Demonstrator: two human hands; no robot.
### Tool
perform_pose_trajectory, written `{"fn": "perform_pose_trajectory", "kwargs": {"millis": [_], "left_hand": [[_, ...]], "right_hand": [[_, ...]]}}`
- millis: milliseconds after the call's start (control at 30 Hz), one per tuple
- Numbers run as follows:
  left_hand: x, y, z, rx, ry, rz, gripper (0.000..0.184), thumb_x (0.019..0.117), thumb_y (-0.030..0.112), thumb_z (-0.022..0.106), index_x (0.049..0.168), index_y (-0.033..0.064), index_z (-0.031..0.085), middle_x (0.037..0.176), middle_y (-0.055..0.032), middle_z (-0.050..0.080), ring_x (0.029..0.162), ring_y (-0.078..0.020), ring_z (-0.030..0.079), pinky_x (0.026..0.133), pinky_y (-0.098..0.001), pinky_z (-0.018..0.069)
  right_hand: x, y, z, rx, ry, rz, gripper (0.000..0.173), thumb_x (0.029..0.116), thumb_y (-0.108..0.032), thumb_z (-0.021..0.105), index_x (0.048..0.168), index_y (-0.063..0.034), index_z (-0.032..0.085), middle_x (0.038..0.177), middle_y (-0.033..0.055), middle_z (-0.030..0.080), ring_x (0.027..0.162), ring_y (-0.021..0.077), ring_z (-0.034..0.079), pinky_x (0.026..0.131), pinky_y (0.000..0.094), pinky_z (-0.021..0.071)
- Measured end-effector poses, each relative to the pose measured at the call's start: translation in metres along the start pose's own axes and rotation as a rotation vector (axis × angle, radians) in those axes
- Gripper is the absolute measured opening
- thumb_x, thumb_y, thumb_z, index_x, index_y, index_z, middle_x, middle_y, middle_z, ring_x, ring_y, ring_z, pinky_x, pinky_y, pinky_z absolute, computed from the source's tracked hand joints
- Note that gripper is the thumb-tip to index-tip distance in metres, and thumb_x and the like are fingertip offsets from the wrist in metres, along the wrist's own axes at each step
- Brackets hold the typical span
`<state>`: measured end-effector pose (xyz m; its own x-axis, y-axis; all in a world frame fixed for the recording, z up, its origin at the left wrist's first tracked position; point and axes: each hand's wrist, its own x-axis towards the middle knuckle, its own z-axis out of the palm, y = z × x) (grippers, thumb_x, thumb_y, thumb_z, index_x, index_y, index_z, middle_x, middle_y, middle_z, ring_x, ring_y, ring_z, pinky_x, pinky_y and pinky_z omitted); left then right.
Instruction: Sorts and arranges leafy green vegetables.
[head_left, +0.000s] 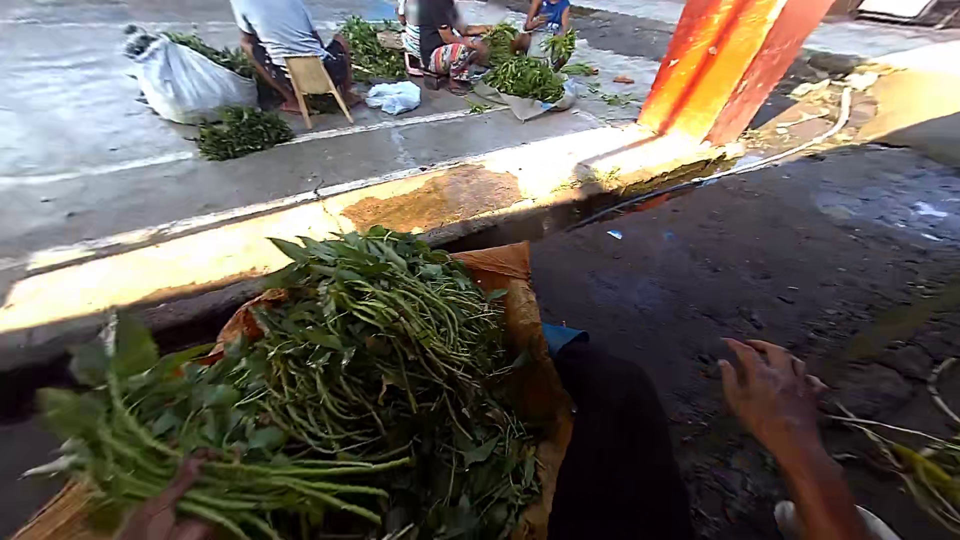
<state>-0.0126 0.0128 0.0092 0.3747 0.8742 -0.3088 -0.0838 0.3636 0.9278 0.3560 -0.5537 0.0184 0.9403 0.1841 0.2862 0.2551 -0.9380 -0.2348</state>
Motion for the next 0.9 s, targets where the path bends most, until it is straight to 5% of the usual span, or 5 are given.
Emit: {"fn": "perform_pose_trajectory", "kwargs": {"millis": [133,400,600,767,900], "left_hand": [[0.006,-0.008,0.018,-0.013,0.071,0.043,0.017,0.1077,0.005,0.04,0.118,0.0052,0.054,0.092,-0.0015,0.068,0.08,-0.0101,0.069,0.072,-0.0294,0.0615],[0.005,-0.008,0.015,-0.151,0.019,0.04,0.021,0.1065,0.003,0.044,0.125,0.0057,0.054,0.093,-0.0077,0.069,0.082,-0.019,0.07,0.076,-0.0368,0.0616],[0.001,0.003,0.012,-0.24,-0.062,-0.087,0.026,0.1071,0.004,0.041,0.129,0.0093,0.056,0.108,-0.0096,0.073,0.083,-0.0192,0.073,0.075,-0.0349,0.0623],[-0.002,0.0,0.011,-0.197,-0.186,-0.141,0.028,0.1054,0.001,0.041,0.127,0.0087,0.056,0.101,-0.01,0.073,0.083,-0.0217,0.074,0.079,-0.0402,0.0629],[0.002,-0.009,0.026,-0.206,-0.059,-0.16,0.025,0.1037,-0.004,0.044,0.124,0.0052,0.055,0.089,-0.01,0.068,0.077,-0.0236,0.07,0.076,-0.0444,0.062]], "right_hand": [[-0.038,-0.161,0.084,0.438,-0.26,-0.487,0.028,0.0986,-0.013,0.059,0.122,-0.007,0.073,0.118,0.0216,0.07,0.115,0.0467,0.063,0.097,0.0707,0.044],[-0.121,-0.389,0.096,0.641,-0.96,-1.103,0.065,0.1006,-0.027,0.063,0.16,-0.0264,0.037,0.142,0.0227,0.055,0.111,0.0415,0.066,0.09,0.0588,0.054],[-0.131,-0.402,0.125,0.971,-1.064,-0.907,0.039,0.1028,-0.018,0.053,0.139,-0.0053,0.062,0.121,0.0237,0.062,0.102,0.0313,0.064,0.091,0.0434,0.054],[-0.13,-0.38,0.149,1.335,-1.661,-0.68,0.046,0.1073,-0.025,0.044,0.151,-0.0116,0.048,0.09,-0.0042,0.059,0.067,0.0031,0.052,0.06,0.0225,0.0463],[-0.146,-0.369,0.156,1.3,-1.517,-0.677,0.029,0.1076,-0.024,0.04,0.118,-0.0061,0.06,0.082,-0.0066,0.053,0.068,0.0012,0.051,0.064,0.0201,0.0453]]}}
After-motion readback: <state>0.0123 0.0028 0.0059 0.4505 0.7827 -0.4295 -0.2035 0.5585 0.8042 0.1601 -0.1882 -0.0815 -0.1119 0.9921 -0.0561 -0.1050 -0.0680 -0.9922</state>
